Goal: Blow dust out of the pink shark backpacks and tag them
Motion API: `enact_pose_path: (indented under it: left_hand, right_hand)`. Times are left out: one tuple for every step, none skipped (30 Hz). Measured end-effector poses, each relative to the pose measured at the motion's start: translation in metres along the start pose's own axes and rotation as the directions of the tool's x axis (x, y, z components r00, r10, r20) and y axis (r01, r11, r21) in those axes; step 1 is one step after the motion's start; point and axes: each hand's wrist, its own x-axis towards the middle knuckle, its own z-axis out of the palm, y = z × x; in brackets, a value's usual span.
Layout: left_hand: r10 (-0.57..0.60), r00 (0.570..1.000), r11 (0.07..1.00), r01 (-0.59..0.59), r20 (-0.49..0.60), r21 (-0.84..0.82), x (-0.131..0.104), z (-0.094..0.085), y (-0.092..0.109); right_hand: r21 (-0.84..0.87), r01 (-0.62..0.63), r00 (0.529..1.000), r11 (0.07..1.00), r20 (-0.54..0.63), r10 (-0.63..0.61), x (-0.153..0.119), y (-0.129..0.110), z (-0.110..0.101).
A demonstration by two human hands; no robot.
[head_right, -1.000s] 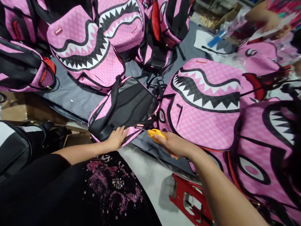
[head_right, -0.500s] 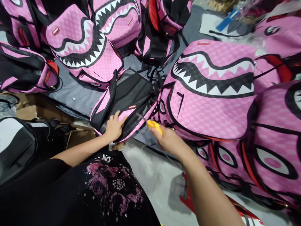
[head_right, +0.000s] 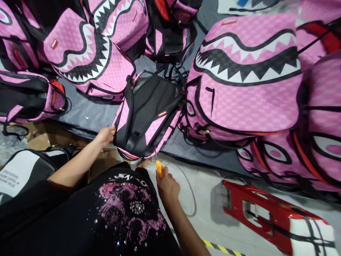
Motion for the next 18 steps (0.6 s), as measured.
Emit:
enact_pose_path:
  left_hand:
    - [-0.065, 0.995, 0.998, 0.065, 0.077, 0.000, 0.005, -0.003, 0.004]
    - [-0.093, 0.984, 0.996, 0.094, 0.150, 0.000, 0.008, -0.003, 0.007]
    - [-0.121, 0.968, 0.991, 0.129, 0.220, -0.023, 0.012, -0.002, 0.010]
    - [-0.144, 0.948, 0.984, 0.168, 0.285, -0.060, 0.015, 0.000, 0.011]
    - [-0.163, 0.923, 0.970, 0.215, 0.349, -0.114, 0.018, 0.002, 0.011]
    - [-0.179, 0.894, 0.947, 0.269, 0.411, -0.174, 0.022, 0.004, 0.009]
    - [-0.190, 0.863, 0.916, 0.327, 0.468, -0.231, 0.027, 0.005, 0.006]
    - [-0.201, 0.825, 0.880, 0.389, 0.528, -0.272, 0.031, 0.005, 0.002]
    - [-0.206, 0.786, 0.845, 0.443, 0.583, -0.299, 0.036, 0.005, -0.003]
    - [-0.207, 0.745, 0.811, 0.493, 0.634, -0.315, 0.040, 0.005, -0.008]
    - [-0.202, 0.707, 0.779, 0.535, 0.678, -0.326, 0.043, 0.004, -0.012]
    - [-0.194, 0.675, 0.751, 0.570, 0.712, -0.335, 0.046, 0.002, -0.017]
    - [-0.186, 0.648, 0.724, 0.599, 0.739, -0.343, 0.049, 0.001, -0.023]
    - [-0.182, 0.624, 0.700, 0.625, 0.760, -0.345, 0.052, 0.000, -0.029]
    - [-0.185, 0.598, 0.678, 0.652, 0.780, -0.339, 0.056, -0.001, -0.035]
    - [-0.190, 0.573, 0.659, 0.676, 0.798, -0.329, 0.061, -0.001, -0.042]
    - [-0.197, 0.545, 0.641, 0.701, 0.815, -0.314, 0.067, 0.000, -0.050]
    - [-0.205, 0.505, 0.621, 0.729, 0.838, -0.287, 0.074, 0.002, -0.058]
  right_hand:
    - [-0.002, -0.016, 0.998, 1.000, -0.058, 0.015, 0.008, -0.010, 0.009]
    - [0.001, -0.024, 0.994, 1.000, -0.107, 0.024, 0.018, -0.018, 0.017]
    - [0.012, -0.014, 0.989, 1.000, -0.146, 0.016, 0.029, -0.023, 0.024]
    - [0.048, 0.027, 0.982, 0.999, -0.190, -0.017, 0.040, -0.026, 0.031]
    - [0.083, 0.048, 0.970, 0.995, -0.241, -0.027, 0.051, -0.026, 0.038]
    - [0.104, 0.076, 0.953, 0.992, -0.301, -0.042, 0.061, -0.023, 0.045]
    - [0.107, 0.124, 0.926, 0.986, -0.371, -0.076, 0.069, -0.018, 0.053]
    - [0.094, 0.156, 0.893, 0.983, -0.439, -0.100, 0.076, -0.011, 0.060]
    - [0.076, 0.168, 0.860, 0.983, -0.498, -0.109, 0.080, -0.004, 0.067]
    - [0.061, 0.174, 0.836, 0.983, -0.537, -0.114, 0.082, 0.003, 0.072]
    - [0.062, 0.177, 0.819, 0.982, -0.562, -0.112, 0.082, 0.010, 0.074]
    - [0.066, 0.193, 0.815, 0.979, -0.567, -0.122, 0.081, 0.016, 0.073]
    - [0.073, 0.229, 0.824, 0.971, -0.545, -0.153, 0.079, 0.020, 0.067]
    - [0.082, 0.273, 0.839, 0.958, -0.508, -0.196, 0.079, 0.022, 0.058]
    - [0.089, 0.318, 0.852, 0.944, -0.464, -0.243, 0.081, 0.023, 0.045]
    - [0.093, 0.352, 0.860, 0.931, -0.425, -0.283, 0.087, 0.022, 0.030]
    - [0.091, 0.371, 0.864, 0.924, -0.400, -0.307, 0.096, 0.020, 0.013]
    - [0.085, 0.373, 0.865, 0.924, -0.391, -0.314, 0.110, 0.017, -0.005]
